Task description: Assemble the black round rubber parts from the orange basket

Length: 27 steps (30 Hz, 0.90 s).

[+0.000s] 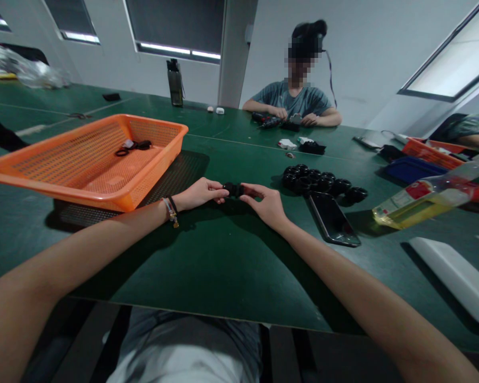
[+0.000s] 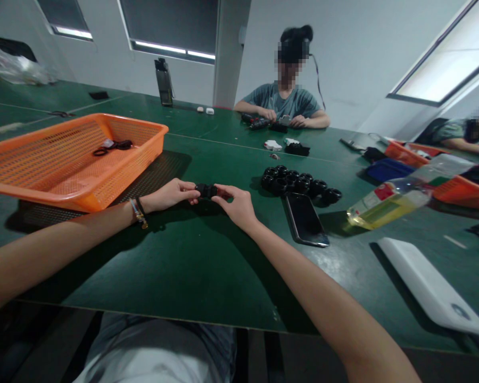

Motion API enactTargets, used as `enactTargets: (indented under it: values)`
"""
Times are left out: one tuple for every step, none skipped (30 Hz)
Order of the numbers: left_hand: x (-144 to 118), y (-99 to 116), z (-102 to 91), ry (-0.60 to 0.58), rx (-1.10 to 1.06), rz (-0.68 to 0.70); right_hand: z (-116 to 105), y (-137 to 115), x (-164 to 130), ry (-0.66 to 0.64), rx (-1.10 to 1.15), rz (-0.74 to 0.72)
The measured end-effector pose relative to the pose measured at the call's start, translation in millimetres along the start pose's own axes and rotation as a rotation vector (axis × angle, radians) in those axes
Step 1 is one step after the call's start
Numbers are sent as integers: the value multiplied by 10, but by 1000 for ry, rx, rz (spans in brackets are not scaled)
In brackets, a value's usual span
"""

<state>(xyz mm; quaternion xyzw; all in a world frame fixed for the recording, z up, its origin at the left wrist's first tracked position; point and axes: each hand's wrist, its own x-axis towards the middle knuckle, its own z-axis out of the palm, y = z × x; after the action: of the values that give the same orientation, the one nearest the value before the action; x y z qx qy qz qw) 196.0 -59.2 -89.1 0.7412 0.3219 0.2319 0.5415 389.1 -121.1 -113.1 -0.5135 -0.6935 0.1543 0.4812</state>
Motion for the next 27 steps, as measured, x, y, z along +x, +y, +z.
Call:
enactTargets:
  values:
    - [2, -5, 0, -1, -1, 2, -1, 4, 0, -5, -4, -3]
    - [3, -9, -1, 0, -6, 4, -3, 7, -1, -10, -7, -9]
    - [4, -12, -1, 0, -11, 6, -4, 10, -1, -16, -8, -15]
    - [5, -14, 0, 0, -16, 6, -5, 13, -2, -21, -7, -25]
    - [5, -13, 0, -1, -19, 5, -6, 14, -1, -24, -10, -36]
    - [4, -11, 0, 0, -21, 3, -7, 14, -1, -23, -18, -50]
    - [3, -7, 1, 0, -21, 2, -9, 12, 0, -19, -30, -63]
    - [2, -3, 2, 0, -20, 0, -10, 8, 1, -14, -44, -74]
    - [1, 1, 2, -1, -18, -2, -12, 2, 3, -9, -57, -82]
    - [-1, 5, 3, -1, -17, -4, -13, -4, 3, -5, -65, -86]
    - [-2, 9, 3, -2, -15, -5, -14, -12, 4, -3, -66, -85]
    - [-3, 11, 3, -3, -13, -6, -14, -19, 3, -2, -60, -80]
    - [-4, 12, 2, -3, -12, -6, -13, -27, 3, -1, -48, -70]
    - [-4, 12, 1, -3, -10, -5, -12, -34, 2, 2, -33, -57]
    - [-5, 11, 0, -4, -8, -4, -9, -40, 1, 5, -18, -44]
    - [-5, 10, -1, -6, -6, -3, -7, -45, 0, 8, -2, -33]
    - [-5, 10, -2, -7, -4, -4, -4, -48, -1, 11, 11, -25]
    - [-5, 9, -2, -6, -4, -5, -2, -50, -1, 11, 19, -20]
    - [-4, 8, -3, -6, -2, -7, 0, -50, -1, 10, 21, -18]
    - [-4, 8, -3, -6, -1, -7, 1, -48, -1, 10, 19, -18]
    - [-3, 7, -4, -7, 2, -5, 3, -45, 0, 11, 14, -17]
    - [-1, 6, -4, -7, 5, -2, 4, -40, 1, 13, 9, -16]
    - [0, 5, -4, -8, 9, 1, 4, -35, 2, 15, 4, -16]
    - [2, 3, -5, -9, 13, 4, 5, -30, 3, 17, 2, -16]
    - [4, 2, -5, -10, 16, 5, 5, -25, 3, 18, 3, -18]
    - [6, -1, -5, -9, 17, 5, 6, -21, 4, 19, 5, -19]
    - [8, -3, -6, -9, 19, 4, 6, -18, 3, 19, 8, -20]
